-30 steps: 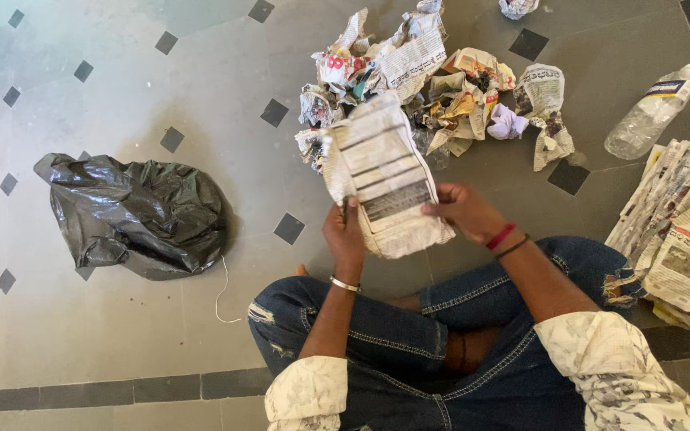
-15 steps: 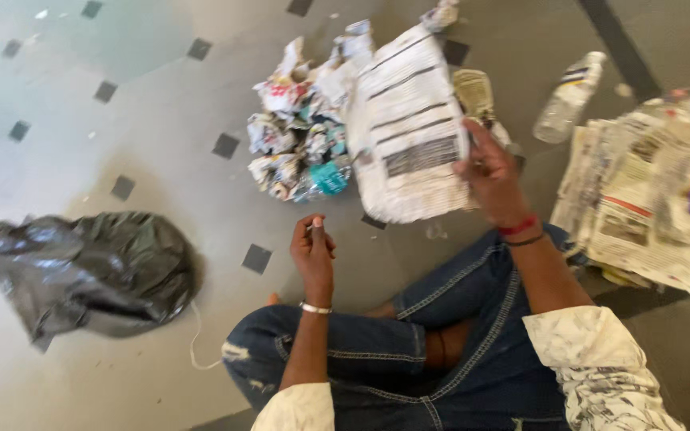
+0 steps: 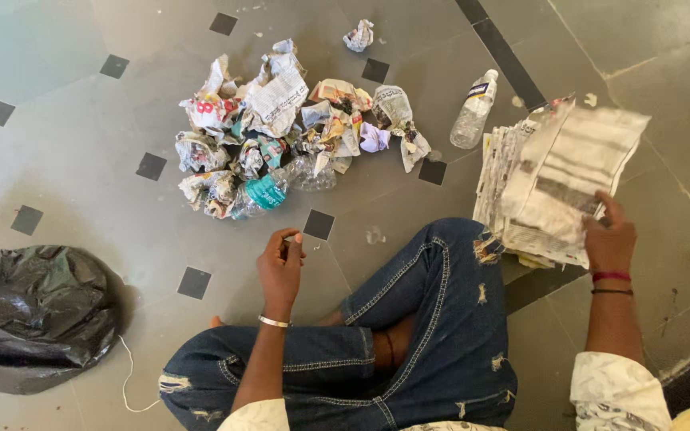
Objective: The person sits on the floor and sorts through a pile of crumpled paper and plastic bottles. They unfold and fold paper items, then handle a plastic bottle, placing sorted items into a black bag.
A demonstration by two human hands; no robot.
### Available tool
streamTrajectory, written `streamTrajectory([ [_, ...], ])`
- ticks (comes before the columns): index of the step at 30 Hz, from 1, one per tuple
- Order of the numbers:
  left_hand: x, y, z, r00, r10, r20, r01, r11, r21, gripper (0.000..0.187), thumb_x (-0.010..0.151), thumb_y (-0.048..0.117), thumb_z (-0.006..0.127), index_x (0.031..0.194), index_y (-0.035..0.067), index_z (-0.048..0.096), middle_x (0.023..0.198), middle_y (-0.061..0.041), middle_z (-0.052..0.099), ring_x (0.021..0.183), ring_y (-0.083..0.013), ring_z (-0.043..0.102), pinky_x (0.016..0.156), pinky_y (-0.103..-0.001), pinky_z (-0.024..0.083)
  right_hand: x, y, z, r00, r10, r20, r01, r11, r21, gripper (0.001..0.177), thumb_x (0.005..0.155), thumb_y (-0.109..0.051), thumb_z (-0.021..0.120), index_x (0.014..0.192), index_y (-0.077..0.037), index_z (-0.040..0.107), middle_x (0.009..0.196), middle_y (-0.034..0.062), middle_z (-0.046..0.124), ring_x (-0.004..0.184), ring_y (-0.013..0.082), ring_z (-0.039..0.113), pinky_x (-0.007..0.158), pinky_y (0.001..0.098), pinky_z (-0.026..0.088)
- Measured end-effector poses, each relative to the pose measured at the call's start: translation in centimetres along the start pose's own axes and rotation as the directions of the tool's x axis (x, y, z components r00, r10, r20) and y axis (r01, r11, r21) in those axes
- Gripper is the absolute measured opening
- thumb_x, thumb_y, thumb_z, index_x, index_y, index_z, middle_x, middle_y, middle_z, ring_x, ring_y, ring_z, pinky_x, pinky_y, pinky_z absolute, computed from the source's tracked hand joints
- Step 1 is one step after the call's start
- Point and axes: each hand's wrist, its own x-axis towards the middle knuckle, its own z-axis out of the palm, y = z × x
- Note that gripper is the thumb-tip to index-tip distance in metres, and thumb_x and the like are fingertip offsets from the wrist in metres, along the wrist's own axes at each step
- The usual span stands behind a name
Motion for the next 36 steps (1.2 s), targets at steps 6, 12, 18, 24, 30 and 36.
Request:
streamTrajectory([
  [6,0.1,-0.1,0.5,1.0,-0.016,-0.006,0.017,0.999,0.039,0.02,0.097,0.022,0.069,0.108,0.006,0.071,0.067,-0.005,0.07,0.059,-0.0096,0.065,0.053,-0.026,0.049,-0.7,-1.7,1.9,0.982,-0.128,-0.138,0.028,0.825,-0.564,0.05,0.092,-0.031,0.085,0.134,-0.009,0.069,0.163,0.026,0.038,0.142,0.0517,0.032,0.103,0.0732,0.035],
  [12,-0.1,0.0,0.7,0.999,0.04,0.023,-0.042,0.995,0.096,0.019,0.096,0.022,0.07,0.105,0.005,0.072,0.07,-0.007,0.071,0.059,-0.0134,0.066,0.055,-0.03,0.051,2.6,-14.5,10.8,0.863,-0.446,0.237,0.441,0.894,0.074,0.046,0.091,-0.033,0.079,0.125,-0.004,0.068,0.125,0.0173,0.069,0.119,0.0334,0.065,0.104,0.0439,0.05],
  [18,-0.4,0.5,0.2,0.998,0.048,0.05,-0.052,0.995,0.084,0.018,0.097,0.021,0.07,0.105,0.005,0.071,0.073,-0.007,0.072,0.063,-0.0134,0.067,0.057,-0.03,0.052,4.4,-21.4,26.2,0.689,-0.289,0.665,0.602,0.739,-0.303,0.047,0.085,-0.043,0.075,0.116,-0.008,0.074,0.146,0.0211,0.055,0.122,0.0407,0.061,0.1,0.0489,0.053],
  [24,-0.4,0.7,0.3,0.995,0.063,0.077,-0.065,0.997,0.028,0.016,0.096,0.017,0.071,0.104,0.003,0.07,0.073,-0.009,0.07,0.059,-0.0161,0.063,0.055,-0.031,0.049,2.2,-20.1,29.2,0.727,-0.024,0.686,0.412,0.815,-0.408,0.041,0.085,-0.037,0.072,0.11,-0.006,0.076,0.119,0.021,0.072,0.111,0.0392,0.068,0.092,0.0511,0.056],
  [30,-0.4,0.5,0.6,0.993,0.037,0.108,-0.053,0.986,0.156,0.016,0.094,0.017,0.073,0.104,0.005,0.072,0.068,-0.013,0.067,0.055,-0.0232,0.062,0.053,-0.035,0.046,0.4,-23.1,24.9,0.791,-0.409,0.456,0.491,0.868,-0.074,0.037,0.087,-0.039,0.075,0.1,-0.005,0.079,0.099,0.0192,0.076,0.095,0.037,0.071,0.087,0.0455,0.055],
  [36,-0.6,0.0,0.7,0.995,0.024,0.093,-0.041,0.982,0.182,0.019,0.094,0.021,0.073,0.105,0.006,0.073,0.07,-0.012,0.069,0.058,-0.0217,0.064,0.056,-0.036,0.049,-2.3,-27.4,20.8,0.758,-0.617,0.213,0.47,0.742,0.479,0.02,0.097,-0.023,0.069,0.101,-0.004,0.075,0.098,0.013,0.076,0.093,0.0293,0.074,0.085,0.0382,0.055],
])
